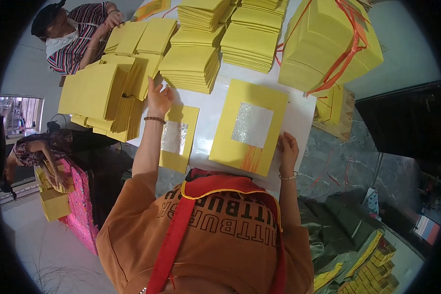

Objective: Folding yellow joss paper sheets and stacking them in organized piles.

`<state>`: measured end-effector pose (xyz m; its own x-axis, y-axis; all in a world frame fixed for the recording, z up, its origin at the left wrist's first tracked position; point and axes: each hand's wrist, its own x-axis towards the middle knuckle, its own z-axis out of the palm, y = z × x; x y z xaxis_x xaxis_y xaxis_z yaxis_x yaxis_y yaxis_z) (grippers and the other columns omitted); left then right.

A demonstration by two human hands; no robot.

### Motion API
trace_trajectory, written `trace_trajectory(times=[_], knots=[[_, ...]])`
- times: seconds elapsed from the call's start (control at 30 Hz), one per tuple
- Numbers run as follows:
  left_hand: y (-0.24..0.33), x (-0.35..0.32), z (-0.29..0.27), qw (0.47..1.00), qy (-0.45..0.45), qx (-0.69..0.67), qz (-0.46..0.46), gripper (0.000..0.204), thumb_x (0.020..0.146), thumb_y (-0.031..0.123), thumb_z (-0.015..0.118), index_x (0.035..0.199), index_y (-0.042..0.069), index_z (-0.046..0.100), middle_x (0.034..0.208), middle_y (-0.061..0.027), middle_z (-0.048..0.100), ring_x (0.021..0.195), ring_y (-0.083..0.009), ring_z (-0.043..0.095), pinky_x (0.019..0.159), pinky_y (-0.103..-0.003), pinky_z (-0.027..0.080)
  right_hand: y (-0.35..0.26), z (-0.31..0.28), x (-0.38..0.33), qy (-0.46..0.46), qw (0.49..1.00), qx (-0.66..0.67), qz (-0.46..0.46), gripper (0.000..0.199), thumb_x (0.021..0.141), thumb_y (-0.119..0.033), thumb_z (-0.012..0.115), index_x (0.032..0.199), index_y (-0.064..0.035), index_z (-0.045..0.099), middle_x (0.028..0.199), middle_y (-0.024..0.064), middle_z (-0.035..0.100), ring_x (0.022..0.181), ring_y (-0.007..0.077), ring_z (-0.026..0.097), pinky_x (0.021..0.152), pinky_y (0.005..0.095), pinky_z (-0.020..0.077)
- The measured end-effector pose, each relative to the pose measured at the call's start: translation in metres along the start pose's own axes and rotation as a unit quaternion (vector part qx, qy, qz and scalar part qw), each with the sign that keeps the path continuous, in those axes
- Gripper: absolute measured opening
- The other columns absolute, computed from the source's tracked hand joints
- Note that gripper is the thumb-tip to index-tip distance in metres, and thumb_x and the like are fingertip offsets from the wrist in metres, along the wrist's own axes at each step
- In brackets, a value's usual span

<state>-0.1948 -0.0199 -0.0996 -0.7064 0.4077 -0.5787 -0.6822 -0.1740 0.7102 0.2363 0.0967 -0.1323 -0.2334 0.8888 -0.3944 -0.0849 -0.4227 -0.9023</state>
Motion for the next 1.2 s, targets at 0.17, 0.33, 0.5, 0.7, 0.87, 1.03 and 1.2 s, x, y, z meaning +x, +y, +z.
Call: trace_trajectory(times=[0.17, 0.33, 0.5, 0.7, 0.87, 1.03, 1.2], knots=[[0.003, 0.02, 0.029, 0.994, -0.014, 0.104, 0.028, 0.103, 0.067, 0.075, 0.055, 0.137, 0.005, 0.029, 0.105, -0.006, 0.044, 0.078, -0.0147, 0.037, 0.067, -0.028, 0.029, -0.016, -0.007, -0.001, 0.032, 0.999, -0.008, 0.01, 0.024, 0.091, -0.014, 0.052, 0.112, -0.0019, 0.055, 0.098, 0.0053, 0.061, 0.086, 0.0117, 0.058, 0.076, 0.0252, 0.0471], [0.003, 0.054, 0.016, 0.989, -0.014, 0.106, 0.103, 0.067, 0.075, 0.055, 0.063, 0.122, 0.009, 0.049, 0.115, -0.0024, 0.046, 0.098, -0.0144, 0.04, 0.08, -0.03, 0.032, -0.11, 0.065, 0.013, 0.042, 0.948, -0.091, -0.301, 0.024, 0.089, -0.015, 0.055, 0.109, -0.0024, 0.057, 0.1, 0.004, 0.06, 0.09, 0.0129, 0.057, 0.08, 0.0254, 0.0452], [0.009, 0.047, 0.028, 0.976, 0.005, 0.191, 0.104, 0.034, 0.074, 0.045, 0.068, 0.087, 0.014, 0.06, 0.069, 0.0006, 0.05, 0.053, -0.0106, 0.041, 0.045, -0.029, 0.031, -0.125, 0.238, 0.032, -0.252, 0.903, -0.167, -0.306, 0.032, 0.086, -0.015, 0.054, 0.117, -0.007, 0.057, 0.123, 0.0125, 0.051, 0.12, 0.0244, 0.042, 0.1, 0.0321, 0.0313], [0.014, 0.068, 0.008, 0.932, 0.011, 0.342, 0.114, 0.03, 0.074, 0.039, 0.067, 0.08, 0.011, 0.059, 0.067, 0.0, 0.051, 0.054, -0.01, 0.043, 0.05, -0.025, 0.035, -0.025, 0.31, 0.093, -0.225, 0.968, -0.111, 0.011, 0.042, 0.084, -0.019, 0.058, 0.124, -0.0084, 0.051, 0.125, 0.0131, 0.048, 0.116, 0.0231, 0.044, 0.097, 0.0312, 0.0338], [0.027, 0.05, 0.02, 0.952, -0.119, 0.283, -0.006, 0.03, 0.077, 0.044, 0.065, 0.07, 0.016, 0.055, 0.057, 0.0067, 0.045, 0.045, -0.0073, 0.038, 0.042, -0.022, 0.027, -0.022, 0.299, 0.097, -0.126, 0.977, -0.17, 0.02, 0.039, 0.075, -0.009, 0.057, 0.114, -0.0131, 0.057, 0.111, 0.0106, 0.052, 0.099, 0.0212, 0.052, 0.081, 0.0311, 0.0437], [0.041, 0.039, 0.032, 0.907, -0.178, 0.375, -0.075, 0.039, 0.077, 0.052, 0.062, 0.085, 0.014, 0.063, 0.069, 0.0026, 0.056, 0.06, -0.0069, 0.048, 0.053, -0.021, 0.031, -0.028, 0.29, 0.104, -0.15, 0.978, -0.141, 0.035, 0.039, 0.074, -0.004, 0.056, 0.112, -0.0126, 0.058, 0.105, 0.0088, 0.053, 0.096, 0.0189, 0.049, 0.078, 0.0305, 0.0428], [0.035, 0.024, 0.047, 0.937, -0.241, 0.234, -0.096, 0.047, 0.079, 0.034, 0.065, 0.112, 0.002, 0.056, 0.102, -0.0063, 0.062, 0.093, -0.0144, 0.058, 0.082, -0.028, 0.045, -0.023, 0.284, 0.116, -0.176, 0.976, -0.12, 0.048, 0.051, 0.071, -0.001, 0.056, 0.121, -0.0099, 0.05, 0.109, 0.0099, 0.05, 0.097, 0.0201, 0.048, 0.076, 0.0315, 0.0433]])
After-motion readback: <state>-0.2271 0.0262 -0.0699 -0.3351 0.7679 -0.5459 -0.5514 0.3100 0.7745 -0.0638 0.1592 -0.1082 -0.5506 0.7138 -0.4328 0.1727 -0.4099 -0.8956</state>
